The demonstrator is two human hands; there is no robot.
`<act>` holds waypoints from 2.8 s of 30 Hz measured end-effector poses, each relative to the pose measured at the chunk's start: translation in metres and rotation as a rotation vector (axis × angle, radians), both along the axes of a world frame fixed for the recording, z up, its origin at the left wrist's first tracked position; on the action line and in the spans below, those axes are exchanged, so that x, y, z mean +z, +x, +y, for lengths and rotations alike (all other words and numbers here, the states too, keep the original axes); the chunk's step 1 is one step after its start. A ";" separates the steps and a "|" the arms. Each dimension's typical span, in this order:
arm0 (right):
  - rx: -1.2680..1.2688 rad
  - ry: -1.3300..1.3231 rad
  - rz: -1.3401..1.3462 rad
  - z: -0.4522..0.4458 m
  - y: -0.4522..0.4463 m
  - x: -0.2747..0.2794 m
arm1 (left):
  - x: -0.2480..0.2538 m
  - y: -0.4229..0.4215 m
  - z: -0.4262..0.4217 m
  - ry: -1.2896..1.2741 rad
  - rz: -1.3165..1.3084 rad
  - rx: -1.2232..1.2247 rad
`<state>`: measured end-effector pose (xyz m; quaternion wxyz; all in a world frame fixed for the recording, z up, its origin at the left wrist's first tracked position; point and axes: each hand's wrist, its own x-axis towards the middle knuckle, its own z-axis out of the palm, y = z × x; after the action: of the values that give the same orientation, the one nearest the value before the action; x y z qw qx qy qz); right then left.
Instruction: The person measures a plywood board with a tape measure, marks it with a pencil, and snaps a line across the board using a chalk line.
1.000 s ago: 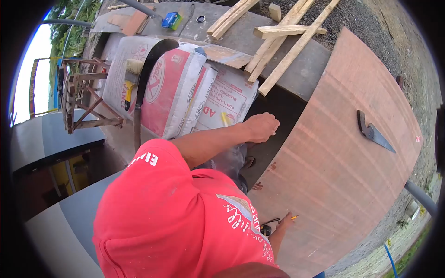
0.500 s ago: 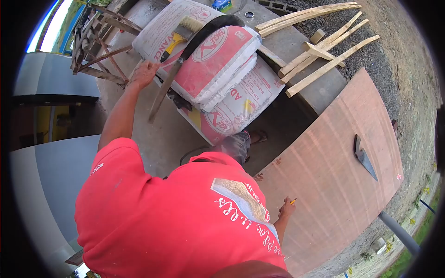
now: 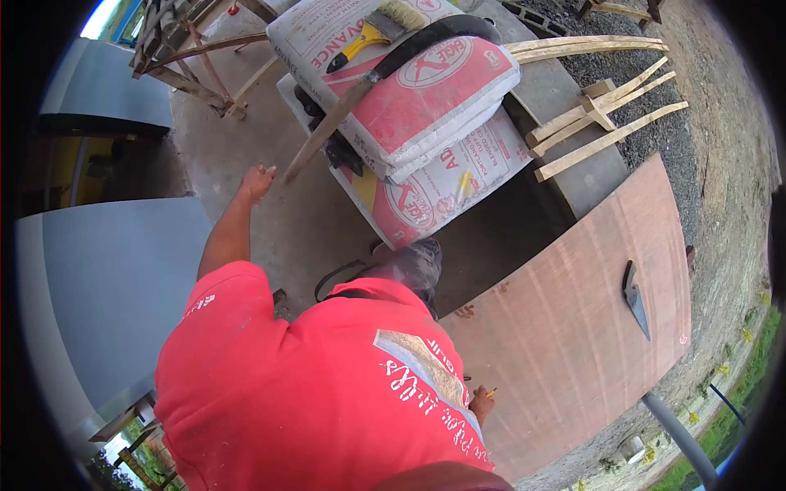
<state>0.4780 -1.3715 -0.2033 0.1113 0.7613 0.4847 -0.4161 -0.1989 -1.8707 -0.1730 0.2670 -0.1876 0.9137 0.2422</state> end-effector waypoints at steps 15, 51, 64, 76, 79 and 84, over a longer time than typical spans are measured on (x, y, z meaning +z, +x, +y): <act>0.016 -0.044 -0.174 -0.112 -0.039 0.025 | -0.085 -0.193 0.084 0.082 0.023 0.241; 0.289 0.729 0.695 -0.156 -0.225 0.171 | 0.117 0.278 0.329 0.913 -0.905 -0.718; -0.419 0.669 0.941 -0.164 -0.075 0.216 | 0.209 0.405 0.442 0.715 -0.891 -2.377; -0.615 0.709 0.730 -0.064 -0.084 0.169 | 0.176 0.384 0.588 0.632 -0.889 -2.576; -0.708 0.785 0.684 -0.004 -0.082 0.148 | 0.153 0.363 0.660 0.557 -0.880 -2.567; -1.029 0.840 0.681 0.092 -0.047 0.152 | 0.114 0.306 0.762 0.525 -0.822 -2.489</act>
<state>0.4312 -1.2795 -0.0511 -0.5539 0.6996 0.1928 -0.4081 0.1073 -1.1083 -0.0589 0.5905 0.7625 0.2557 -0.0672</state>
